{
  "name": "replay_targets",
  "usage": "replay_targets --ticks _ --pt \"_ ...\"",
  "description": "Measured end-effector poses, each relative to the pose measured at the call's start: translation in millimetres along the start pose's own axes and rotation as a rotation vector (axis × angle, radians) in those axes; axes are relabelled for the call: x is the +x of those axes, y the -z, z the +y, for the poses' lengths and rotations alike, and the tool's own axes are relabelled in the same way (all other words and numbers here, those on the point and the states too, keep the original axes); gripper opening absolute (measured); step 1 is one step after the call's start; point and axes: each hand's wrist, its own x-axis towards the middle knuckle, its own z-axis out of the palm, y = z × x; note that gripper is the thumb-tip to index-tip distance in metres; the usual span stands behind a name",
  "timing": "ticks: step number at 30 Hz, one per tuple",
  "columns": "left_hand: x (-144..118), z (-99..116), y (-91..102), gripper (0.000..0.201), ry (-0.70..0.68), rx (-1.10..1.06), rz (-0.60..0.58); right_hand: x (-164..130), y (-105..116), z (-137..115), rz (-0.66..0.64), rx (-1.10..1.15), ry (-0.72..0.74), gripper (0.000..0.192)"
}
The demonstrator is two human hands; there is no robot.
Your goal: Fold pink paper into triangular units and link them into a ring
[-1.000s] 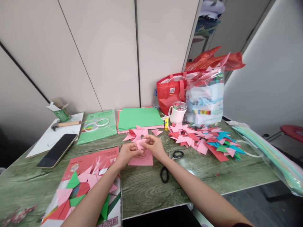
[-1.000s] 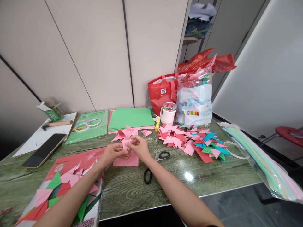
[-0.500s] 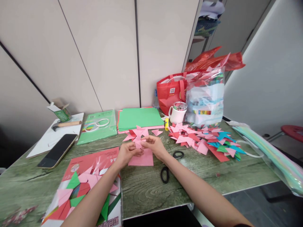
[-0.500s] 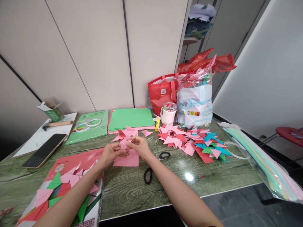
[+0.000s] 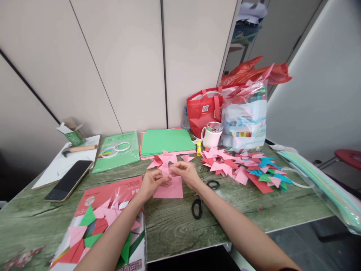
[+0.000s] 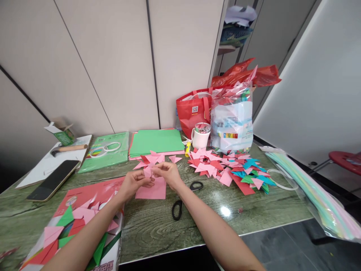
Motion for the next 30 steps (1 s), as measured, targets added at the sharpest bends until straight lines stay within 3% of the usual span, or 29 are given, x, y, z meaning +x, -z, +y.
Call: replay_targets --ticks 9,15,22,30 --pt "-2.0 0.7 0.3 0.029 0.073 -0.025 -0.077 0.7 -0.9 1.4 0.044 -0.038 0.042 0.022" --pt "-1.9 -2.9 1.5 0.031 0.079 0.025 -0.108 -2.7 -5.0 5.4 -0.078 -0.206 0.039 0.026" --pt "-2.4 -5.0 2.2 0.031 0.07 0.039 -0.123 -4.1 -5.6 5.4 -0.071 -0.28 0.111 0.027" --pt "-1.6 -2.8 1.0 0.029 0.092 0.08 -0.123 -4.2 -5.5 5.8 -0.097 -0.247 0.046 0.022"
